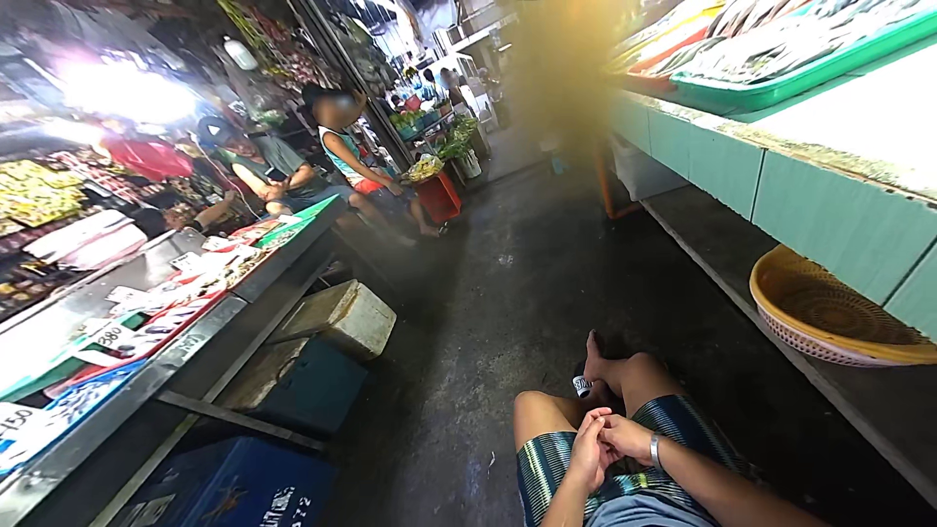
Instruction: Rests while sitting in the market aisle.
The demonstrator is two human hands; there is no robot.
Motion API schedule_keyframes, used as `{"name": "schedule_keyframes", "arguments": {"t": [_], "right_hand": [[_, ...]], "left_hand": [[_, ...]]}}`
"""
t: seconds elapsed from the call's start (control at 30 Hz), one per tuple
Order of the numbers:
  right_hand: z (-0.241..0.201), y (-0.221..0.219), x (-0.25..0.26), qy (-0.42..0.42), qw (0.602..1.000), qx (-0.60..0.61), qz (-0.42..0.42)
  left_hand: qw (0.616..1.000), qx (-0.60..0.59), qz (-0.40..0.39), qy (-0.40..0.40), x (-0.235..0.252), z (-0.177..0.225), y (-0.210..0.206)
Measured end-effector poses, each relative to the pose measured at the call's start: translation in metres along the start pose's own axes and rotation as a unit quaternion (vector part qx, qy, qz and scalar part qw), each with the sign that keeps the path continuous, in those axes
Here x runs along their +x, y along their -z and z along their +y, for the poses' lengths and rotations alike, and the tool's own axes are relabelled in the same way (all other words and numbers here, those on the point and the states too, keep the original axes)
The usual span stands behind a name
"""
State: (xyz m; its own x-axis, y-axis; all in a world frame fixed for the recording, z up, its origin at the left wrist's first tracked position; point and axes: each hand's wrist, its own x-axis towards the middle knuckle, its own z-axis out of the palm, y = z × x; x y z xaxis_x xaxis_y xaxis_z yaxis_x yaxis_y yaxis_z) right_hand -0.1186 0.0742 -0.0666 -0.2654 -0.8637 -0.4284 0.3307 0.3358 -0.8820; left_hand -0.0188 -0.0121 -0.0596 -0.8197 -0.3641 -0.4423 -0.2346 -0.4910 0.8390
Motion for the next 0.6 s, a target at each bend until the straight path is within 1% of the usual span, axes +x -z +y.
{"name": "schedule_keyframes", "arguments": {"t": [0.17,0.3,0.47,0.6], "right_hand": [[0.0016,-0.0001,0.0035,0.004,1.000,0.004,-0.006],[0.0031,0.0030,0.0035,-0.004,1.000,0.000,-0.004],[-0.0009,-0.0010,0.0012,0.005,1.000,0.011,-0.003],[0.0013,0.0016,0.0030,0.002,1.000,-0.013,-0.004]], "left_hand": [[1.000,-0.013,-0.005,-0.006,-0.0001,-0.0006,0.0022],[1.000,0.000,-0.011,0.001,0.0015,-0.0010,0.0024],[1.000,-0.014,0.003,-0.008,-0.0021,0.0016,-0.0018],[1.000,-0.005,-0.009,-0.003,-0.0006,-0.0003,0.0030]]}}
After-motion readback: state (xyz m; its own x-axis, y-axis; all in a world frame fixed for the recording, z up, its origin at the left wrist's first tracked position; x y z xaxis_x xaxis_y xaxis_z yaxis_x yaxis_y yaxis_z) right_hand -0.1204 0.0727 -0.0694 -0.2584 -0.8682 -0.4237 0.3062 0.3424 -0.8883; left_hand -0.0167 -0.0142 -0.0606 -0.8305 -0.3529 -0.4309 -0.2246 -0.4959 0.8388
